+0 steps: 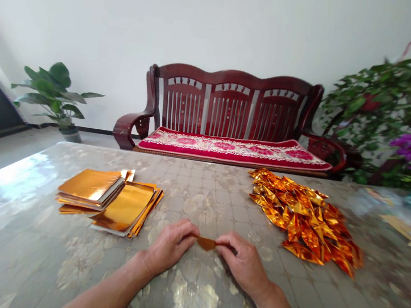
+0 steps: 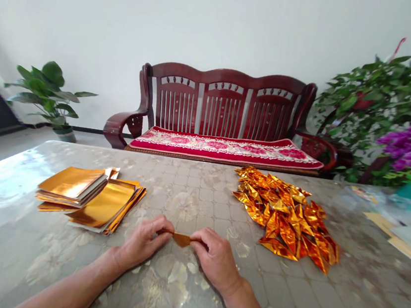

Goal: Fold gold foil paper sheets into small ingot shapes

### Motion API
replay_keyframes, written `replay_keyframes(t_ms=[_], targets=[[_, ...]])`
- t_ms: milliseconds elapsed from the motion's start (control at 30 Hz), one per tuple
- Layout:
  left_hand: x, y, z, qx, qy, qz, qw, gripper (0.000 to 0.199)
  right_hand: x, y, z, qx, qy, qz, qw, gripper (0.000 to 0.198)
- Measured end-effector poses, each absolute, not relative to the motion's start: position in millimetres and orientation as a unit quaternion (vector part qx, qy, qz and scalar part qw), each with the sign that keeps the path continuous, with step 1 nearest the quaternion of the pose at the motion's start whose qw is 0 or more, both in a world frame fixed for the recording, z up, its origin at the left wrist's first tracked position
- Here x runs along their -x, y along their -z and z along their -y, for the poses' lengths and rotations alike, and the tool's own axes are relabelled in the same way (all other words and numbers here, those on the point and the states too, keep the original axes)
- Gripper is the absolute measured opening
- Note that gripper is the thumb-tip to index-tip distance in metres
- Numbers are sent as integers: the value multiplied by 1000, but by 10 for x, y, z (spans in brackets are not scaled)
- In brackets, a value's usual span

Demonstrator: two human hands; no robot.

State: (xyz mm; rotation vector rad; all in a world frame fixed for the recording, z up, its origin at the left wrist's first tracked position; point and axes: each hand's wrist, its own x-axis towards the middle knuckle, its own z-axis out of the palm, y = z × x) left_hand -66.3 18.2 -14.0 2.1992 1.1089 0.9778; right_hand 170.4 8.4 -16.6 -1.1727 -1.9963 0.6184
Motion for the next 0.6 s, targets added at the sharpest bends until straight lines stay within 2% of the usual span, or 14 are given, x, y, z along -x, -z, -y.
replay_keyframes(t_ms=[467, 600], targets=[[668, 137, -157, -819, -335, -392, 253, 17, -1675, 165, -34, 414, -128, 837, 334, 14], [680, 164, -166, -824, -336, -385, 246, 18, -1648, 127, -30, 439, -138, 829, 316, 12]])
